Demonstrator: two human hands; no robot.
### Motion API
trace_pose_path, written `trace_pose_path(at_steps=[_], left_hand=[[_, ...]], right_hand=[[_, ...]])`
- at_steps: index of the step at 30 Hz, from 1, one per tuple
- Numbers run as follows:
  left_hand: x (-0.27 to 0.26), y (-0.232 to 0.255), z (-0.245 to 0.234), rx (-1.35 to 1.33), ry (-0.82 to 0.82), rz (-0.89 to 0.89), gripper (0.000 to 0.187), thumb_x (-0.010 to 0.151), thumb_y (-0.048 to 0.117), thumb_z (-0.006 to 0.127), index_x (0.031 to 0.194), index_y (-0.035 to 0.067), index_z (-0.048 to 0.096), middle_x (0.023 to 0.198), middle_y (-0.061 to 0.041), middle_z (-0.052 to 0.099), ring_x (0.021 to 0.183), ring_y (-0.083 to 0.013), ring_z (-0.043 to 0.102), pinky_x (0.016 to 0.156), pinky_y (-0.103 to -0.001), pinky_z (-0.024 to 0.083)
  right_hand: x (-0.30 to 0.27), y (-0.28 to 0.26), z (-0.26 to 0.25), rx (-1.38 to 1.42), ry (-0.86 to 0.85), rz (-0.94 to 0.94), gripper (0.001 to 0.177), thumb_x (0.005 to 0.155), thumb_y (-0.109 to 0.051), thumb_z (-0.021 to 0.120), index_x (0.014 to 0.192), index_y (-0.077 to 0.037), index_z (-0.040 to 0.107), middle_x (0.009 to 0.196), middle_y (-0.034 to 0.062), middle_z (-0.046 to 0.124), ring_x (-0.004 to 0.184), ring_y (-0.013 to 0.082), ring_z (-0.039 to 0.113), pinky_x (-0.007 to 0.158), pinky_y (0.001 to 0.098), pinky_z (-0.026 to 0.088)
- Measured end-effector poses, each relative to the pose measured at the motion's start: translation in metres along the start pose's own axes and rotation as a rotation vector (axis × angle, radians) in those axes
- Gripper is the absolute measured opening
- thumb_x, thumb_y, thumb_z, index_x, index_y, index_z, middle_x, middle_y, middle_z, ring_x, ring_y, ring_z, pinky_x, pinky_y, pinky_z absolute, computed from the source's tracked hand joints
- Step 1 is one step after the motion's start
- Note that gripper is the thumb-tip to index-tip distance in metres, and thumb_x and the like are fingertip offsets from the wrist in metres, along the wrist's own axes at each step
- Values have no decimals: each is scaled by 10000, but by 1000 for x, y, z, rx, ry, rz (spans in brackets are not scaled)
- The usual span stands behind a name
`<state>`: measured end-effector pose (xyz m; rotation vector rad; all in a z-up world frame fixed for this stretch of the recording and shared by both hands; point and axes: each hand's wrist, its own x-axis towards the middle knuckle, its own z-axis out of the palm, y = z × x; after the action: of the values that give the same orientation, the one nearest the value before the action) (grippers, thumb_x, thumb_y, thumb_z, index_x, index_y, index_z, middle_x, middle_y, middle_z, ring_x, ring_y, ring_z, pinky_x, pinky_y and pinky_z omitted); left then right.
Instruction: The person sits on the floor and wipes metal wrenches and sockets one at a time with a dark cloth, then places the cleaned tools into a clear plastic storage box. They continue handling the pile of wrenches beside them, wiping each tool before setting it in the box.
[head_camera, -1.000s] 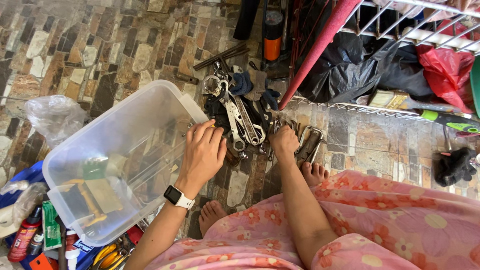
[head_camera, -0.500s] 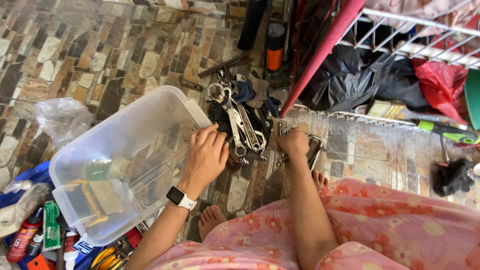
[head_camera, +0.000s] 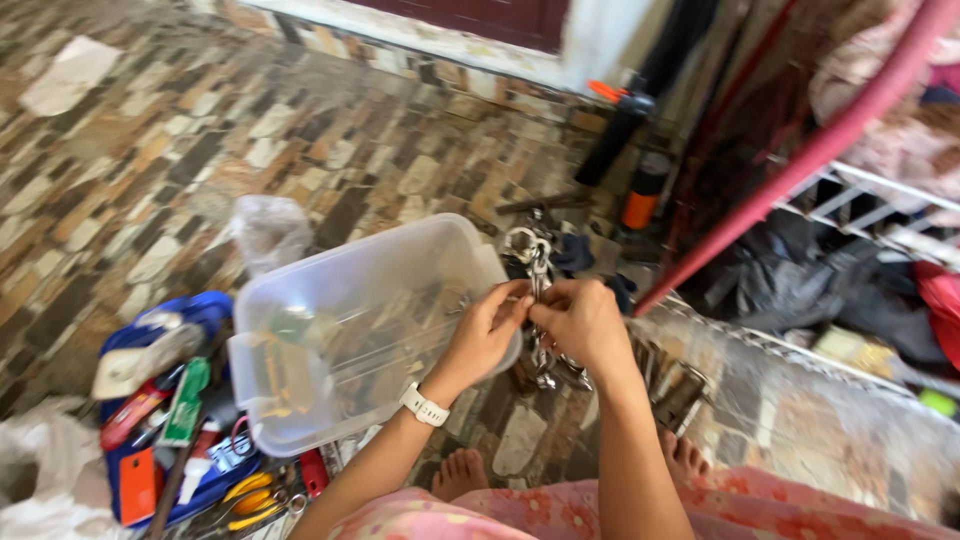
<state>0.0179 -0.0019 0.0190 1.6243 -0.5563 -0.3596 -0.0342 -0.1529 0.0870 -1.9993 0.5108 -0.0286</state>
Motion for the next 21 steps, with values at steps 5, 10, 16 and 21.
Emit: trace_pose_path(at_steps=[5, 10, 16, 21], left_hand=[[-8, 17, -35, -460, 25, -210, 281, 985, 209, 658, 1154, -14, 686, 964, -68, 744, 812, -143, 728, 634, -316, 642], [-16, 15, -67, -424, 205, -188, 242, 984, 195, 685, 1124, -3, 690, 954, -51, 717, 798, -135, 709, 623, -287, 628], [4, -20, -118, -302, 401, -280, 191, 948, 157, 702, 1069, 9, 699, 852, -48, 694, 705, -156, 727, 491, -309, 571], [26, -73, -117, -317, 357, -415, 155, 946, 146, 698, 1006, 4, 677, 819, -49, 656, 637, -148, 650, 472, -368, 610]], right_hand=[[-16, -42, 28, -118, -72, -106, 196, 836, -157, 730, 888, 29, 761, 614, 119, 733, 504, 180, 710, 526, 331, 555], [-16, -44, 56, -109, -99, -271, 186, 870, -158, 728, 957, 1, 771, 673, 115, 752, 553, 203, 721, 552, 332, 550], [14, -5, 82, -141, 60, -520, 201, 905, -69, 696, 1094, -12, 736, 1028, 161, 742, 866, 293, 706, 761, 380, 563], [35, 22, 102, -277, 176, -658, 330, 869, 26, 665, 1199, 6, 678, 1231, 188, 640, 1167, 413, 530, 1006, 469, 439]])
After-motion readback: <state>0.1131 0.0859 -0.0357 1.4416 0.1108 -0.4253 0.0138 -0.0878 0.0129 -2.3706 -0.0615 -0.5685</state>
